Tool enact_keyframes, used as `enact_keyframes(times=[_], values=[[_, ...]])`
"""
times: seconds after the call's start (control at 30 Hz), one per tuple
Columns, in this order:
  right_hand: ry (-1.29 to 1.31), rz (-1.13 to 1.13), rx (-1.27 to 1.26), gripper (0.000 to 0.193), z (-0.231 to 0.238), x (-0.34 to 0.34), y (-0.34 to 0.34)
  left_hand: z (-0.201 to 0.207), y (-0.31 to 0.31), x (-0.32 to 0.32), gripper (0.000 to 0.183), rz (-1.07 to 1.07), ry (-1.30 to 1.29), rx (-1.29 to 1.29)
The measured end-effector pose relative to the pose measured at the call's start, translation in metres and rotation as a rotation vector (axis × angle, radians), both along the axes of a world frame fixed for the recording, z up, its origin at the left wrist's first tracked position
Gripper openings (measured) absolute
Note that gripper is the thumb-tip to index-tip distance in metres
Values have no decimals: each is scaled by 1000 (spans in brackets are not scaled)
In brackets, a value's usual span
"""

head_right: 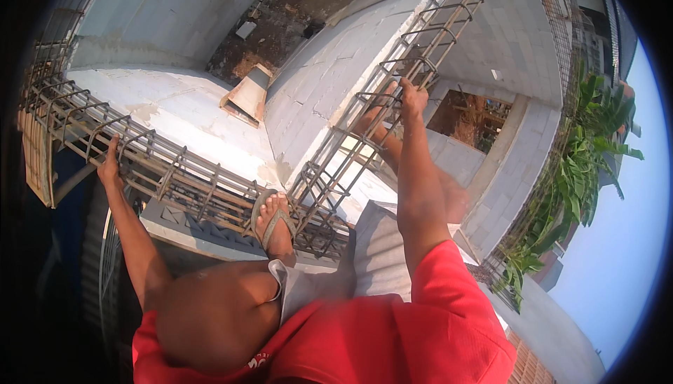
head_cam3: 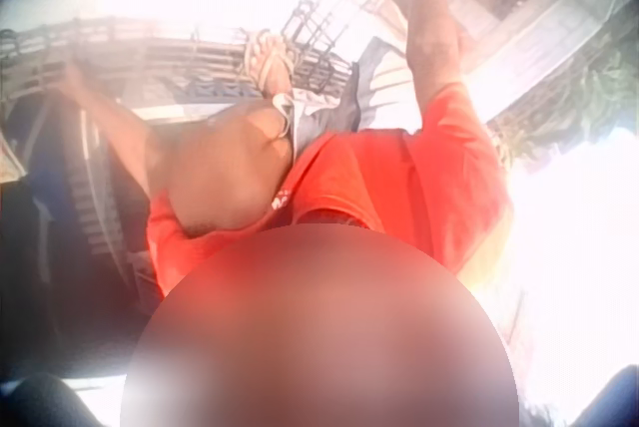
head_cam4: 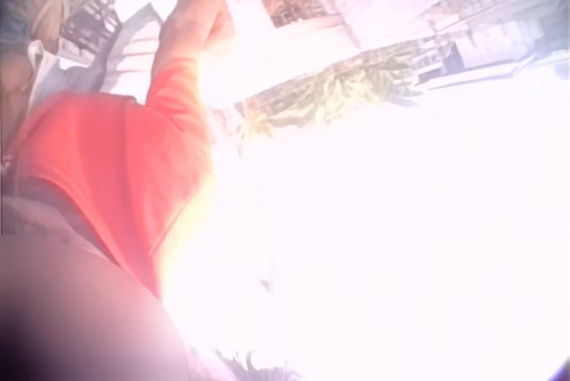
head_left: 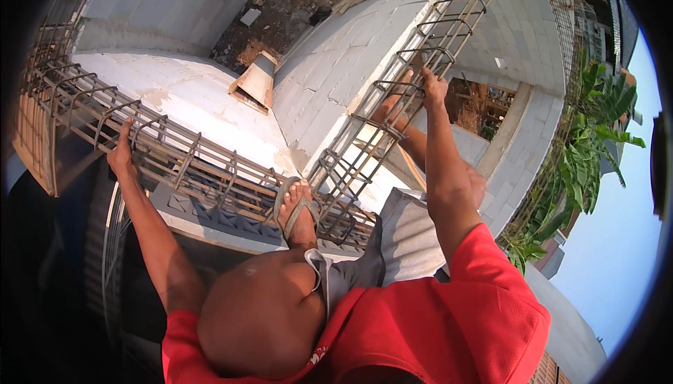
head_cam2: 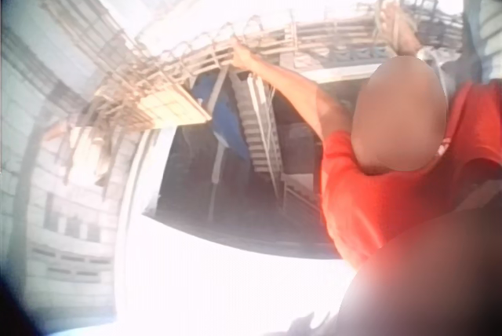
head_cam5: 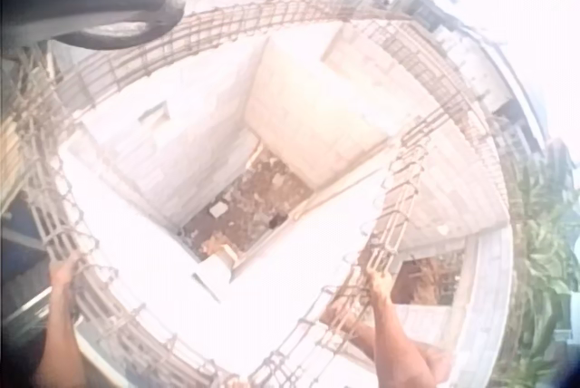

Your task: The person climbs a vertical rebar ladder attached to a building under construction. They ascend using both hands and feet, briefly remove and reattach flip-flops, and continue climbing higher along the rebar structure.

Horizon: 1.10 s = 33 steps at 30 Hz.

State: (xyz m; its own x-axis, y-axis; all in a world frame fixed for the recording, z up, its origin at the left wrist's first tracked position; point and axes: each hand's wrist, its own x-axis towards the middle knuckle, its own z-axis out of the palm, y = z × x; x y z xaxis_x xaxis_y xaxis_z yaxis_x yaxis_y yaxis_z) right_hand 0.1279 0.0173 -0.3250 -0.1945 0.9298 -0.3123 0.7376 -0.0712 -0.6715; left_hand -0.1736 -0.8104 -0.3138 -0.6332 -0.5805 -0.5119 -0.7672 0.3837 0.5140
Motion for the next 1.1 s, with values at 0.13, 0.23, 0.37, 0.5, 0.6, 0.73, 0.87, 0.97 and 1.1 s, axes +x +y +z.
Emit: enact_keyframes(times=[0.13, 0.23, 0.37, 0.5, 0.6, 0.73, 0.87, 0.97, 1.1], values=[[-68, -7, 38, 55, 2, -14, -17, -3, -16, -1, 98, -15, 40, 48], [33, -10, -3, 57, 7, -15, -19, -1, -14, 0, 115, -25, 6, 43], [-8, -27, -6, 59, 9, -7, -17, 0, -6, 3, 112, -25, -7, 42], [50, -55, -21, 52, 9, -15, -24, 1, -13, -1, 98, -6, -39, -6], [92, -58, 18, 47, 11, -17, -25, -3, -11, 3, 89, -10, 55, -33], [161, -109, -93, 42, 23, -17, -32, 3, -7, -1, 90, -18, -45, 49], [222, -83, -141, 46, 23, -11, -23, -3, -12, 5, 95, -27, 11, -28], [185, -117, -200, 40, 38, -33, -44, -4, -24, 0, 106, -8, 16, 12], [271, -136, -187, 25, 39, -12, -27, 4, 0, -15, 114, -31, -48, 18]])
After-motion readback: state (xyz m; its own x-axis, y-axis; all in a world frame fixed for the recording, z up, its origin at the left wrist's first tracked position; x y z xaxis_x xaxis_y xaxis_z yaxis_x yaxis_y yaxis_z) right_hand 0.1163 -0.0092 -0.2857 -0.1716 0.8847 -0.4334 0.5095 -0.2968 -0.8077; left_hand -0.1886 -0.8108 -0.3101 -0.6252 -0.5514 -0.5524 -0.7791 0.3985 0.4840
